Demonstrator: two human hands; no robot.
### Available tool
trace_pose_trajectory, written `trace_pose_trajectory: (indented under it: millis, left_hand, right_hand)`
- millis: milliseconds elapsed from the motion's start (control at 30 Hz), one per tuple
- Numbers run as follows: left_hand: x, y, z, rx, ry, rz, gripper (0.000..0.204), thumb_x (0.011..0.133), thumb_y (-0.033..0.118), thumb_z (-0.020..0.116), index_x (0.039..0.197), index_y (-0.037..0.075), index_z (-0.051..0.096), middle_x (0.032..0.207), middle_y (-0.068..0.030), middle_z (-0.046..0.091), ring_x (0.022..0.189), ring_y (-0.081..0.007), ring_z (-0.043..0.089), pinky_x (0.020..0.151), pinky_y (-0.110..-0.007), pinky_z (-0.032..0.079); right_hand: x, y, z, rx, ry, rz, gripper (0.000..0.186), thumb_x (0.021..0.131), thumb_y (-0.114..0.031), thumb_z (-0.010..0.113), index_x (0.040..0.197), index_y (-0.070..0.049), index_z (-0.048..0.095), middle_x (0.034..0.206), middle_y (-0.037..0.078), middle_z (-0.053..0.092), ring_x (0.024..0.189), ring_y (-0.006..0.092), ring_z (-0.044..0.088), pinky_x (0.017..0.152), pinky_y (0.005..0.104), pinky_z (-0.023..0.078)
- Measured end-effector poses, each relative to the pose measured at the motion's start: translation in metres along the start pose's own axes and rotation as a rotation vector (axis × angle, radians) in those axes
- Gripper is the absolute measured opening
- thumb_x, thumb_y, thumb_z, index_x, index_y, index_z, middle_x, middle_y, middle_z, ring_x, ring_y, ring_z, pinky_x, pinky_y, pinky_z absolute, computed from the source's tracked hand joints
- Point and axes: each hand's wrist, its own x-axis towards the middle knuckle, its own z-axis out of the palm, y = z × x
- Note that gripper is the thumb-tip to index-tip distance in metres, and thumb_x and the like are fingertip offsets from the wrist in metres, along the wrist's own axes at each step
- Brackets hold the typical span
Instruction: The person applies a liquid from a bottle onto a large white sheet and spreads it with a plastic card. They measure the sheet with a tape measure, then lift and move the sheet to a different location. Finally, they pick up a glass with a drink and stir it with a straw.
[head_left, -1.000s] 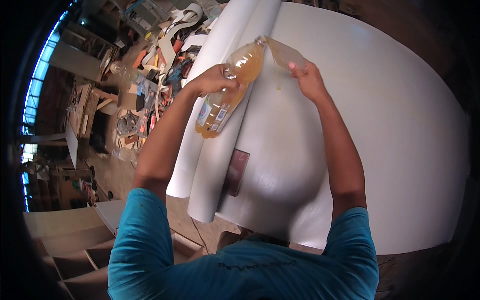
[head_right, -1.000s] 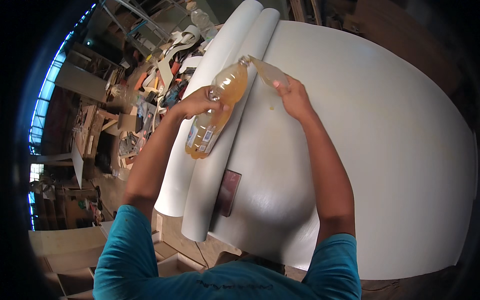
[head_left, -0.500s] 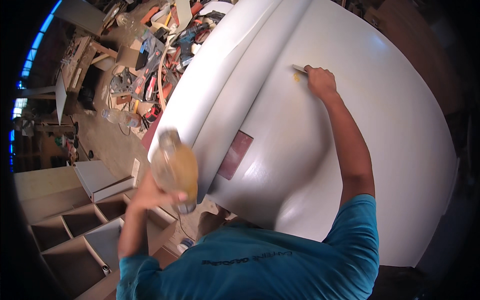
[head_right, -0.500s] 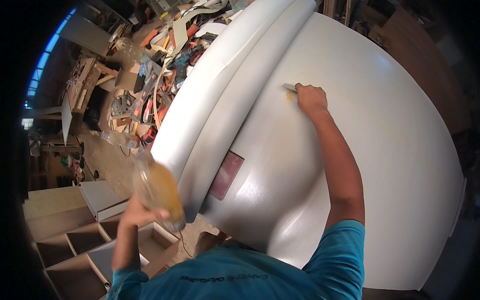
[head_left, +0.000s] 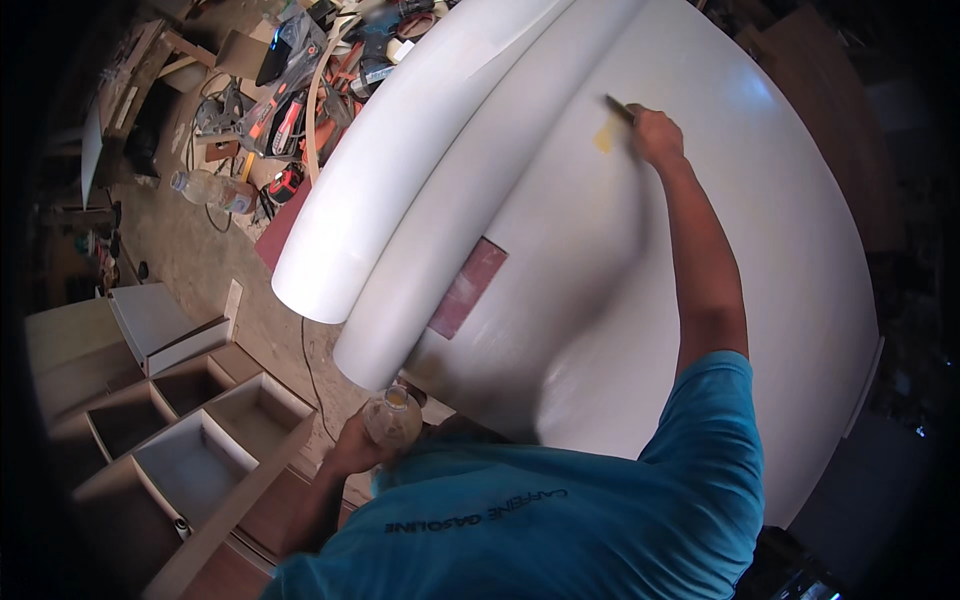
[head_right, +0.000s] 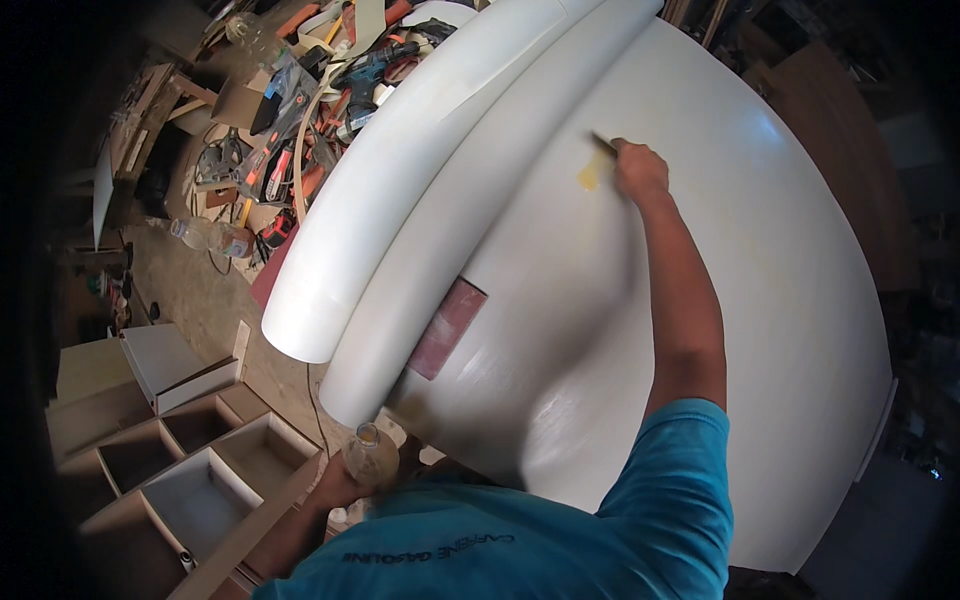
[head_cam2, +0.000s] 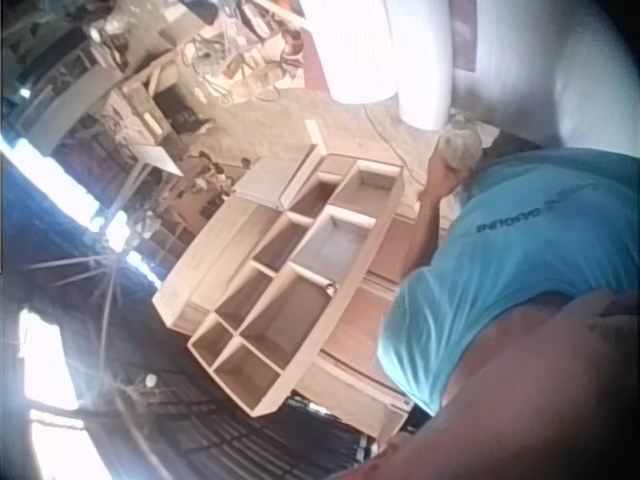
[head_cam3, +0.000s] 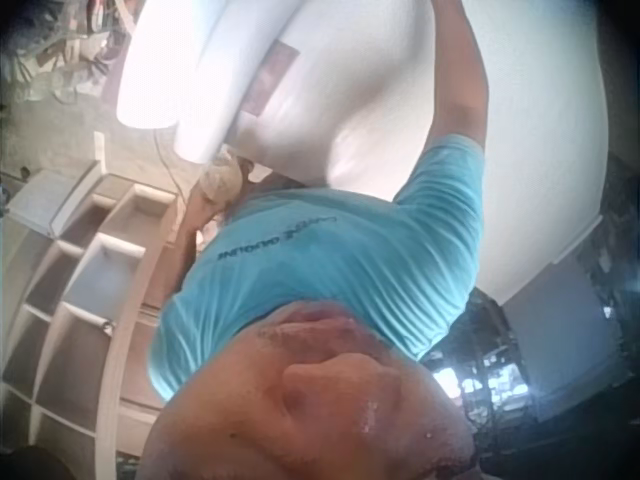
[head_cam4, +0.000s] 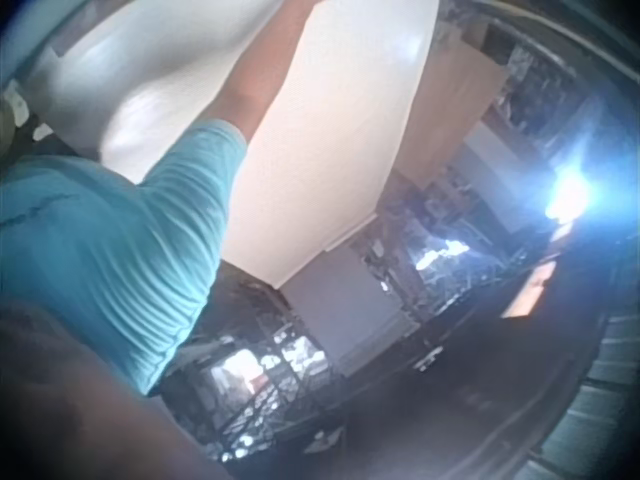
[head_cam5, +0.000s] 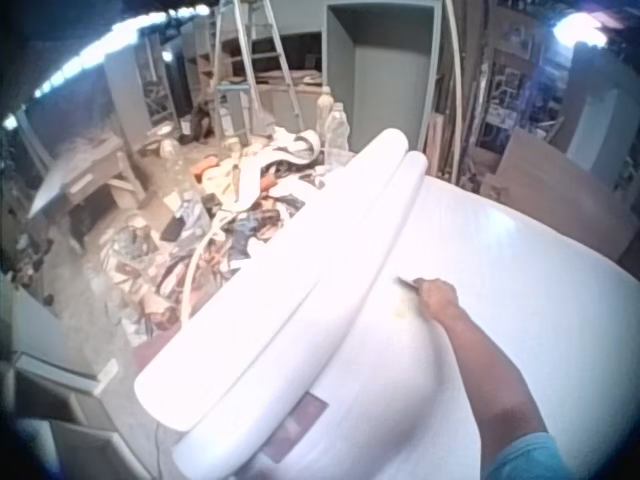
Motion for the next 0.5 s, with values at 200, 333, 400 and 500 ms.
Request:
trace_pose_trajectory:
  millis: [200, 333, 400, 500]
  left_hand:
    - [0.008, -0.012, -0.005, 0.055, -0.088, 0.059, 0.081, 0.068, 0.015, 0.084, 0.140, 0.007, 0.049, 0.129, -0.0146, 0.064, 0.120, -0.0271, 0.062, 0.103, -0.038, 0.048]
    - [0.047, 0.032, 0.013, 0.168, -0.207, 0.167, 0.091, 0.066, 0.016, 0.084, 0.147, 0.011, 0.042, 0.134, -0.0172, 0.060, 0.125, -0.0321, 0.059, 0.107, -0.041, 0.045]
    - [0.062, 0.040, 0.025, 0.185, -0.255, 0.227, 0.098, 0.066, 0.017, 0.084, 0.151, 0.012, 0.035, 0.138, -0.0187, 0.056, 0.128, -0.0340, 0.056, 0.109, -0.042, 0.043]
    - [0.084, 0.063, 0.031, 0.286, -0.286, 0.290, 0.107, 0.066, 0.019, 0.084, 0.155, 0.010, 0.025, 0.146, -0.0207, 0.048, 0.135, -0.0357, 0.049, 0.112, -0.043, 0.040]
  right_hand:
    - [0.010, -0.015, -0.017, -0.054, -0.031, 0.081, 0.048, 0.090, -0.008, 0.046, 0.134, -0.022, 0.061, 0.114, 0.016, 0.071, 0.107, 0.0321, 0.068, 0.095, 0.0438, 0.053]
    - [0.000, -0.004, 0.012, -0.050, -0.081, 0.002, 0.046, 0.093, -0.009, 0.045, 0.134, -0.021, 0.062, 0.111, 0.015, 0.071, 0.103, 0.0317, 0.068, 0.092, 0.0432, 0.054]
    - [-0.027, -0.019, 0.004, -0.064, -0.130, -0.062, 0.044, 0.095, -0.010, 0.044, 0.133, -0.020, 0.062, 0.109, 0.014, 0.072, 0.100, 0.0319, 0.069, 0.090, 0.0434, 0.054]
    - [-0.049, -0.026, 0.000, -0.033, -0.175, -0.106, 0.041, 0.097, -0.011, 0.044, 0.131, -0.019, 0.064, 0.105, 0.014, 0.072, 0.096, 0.0323, 0.069, 0.088, 0.0441, 0.054]
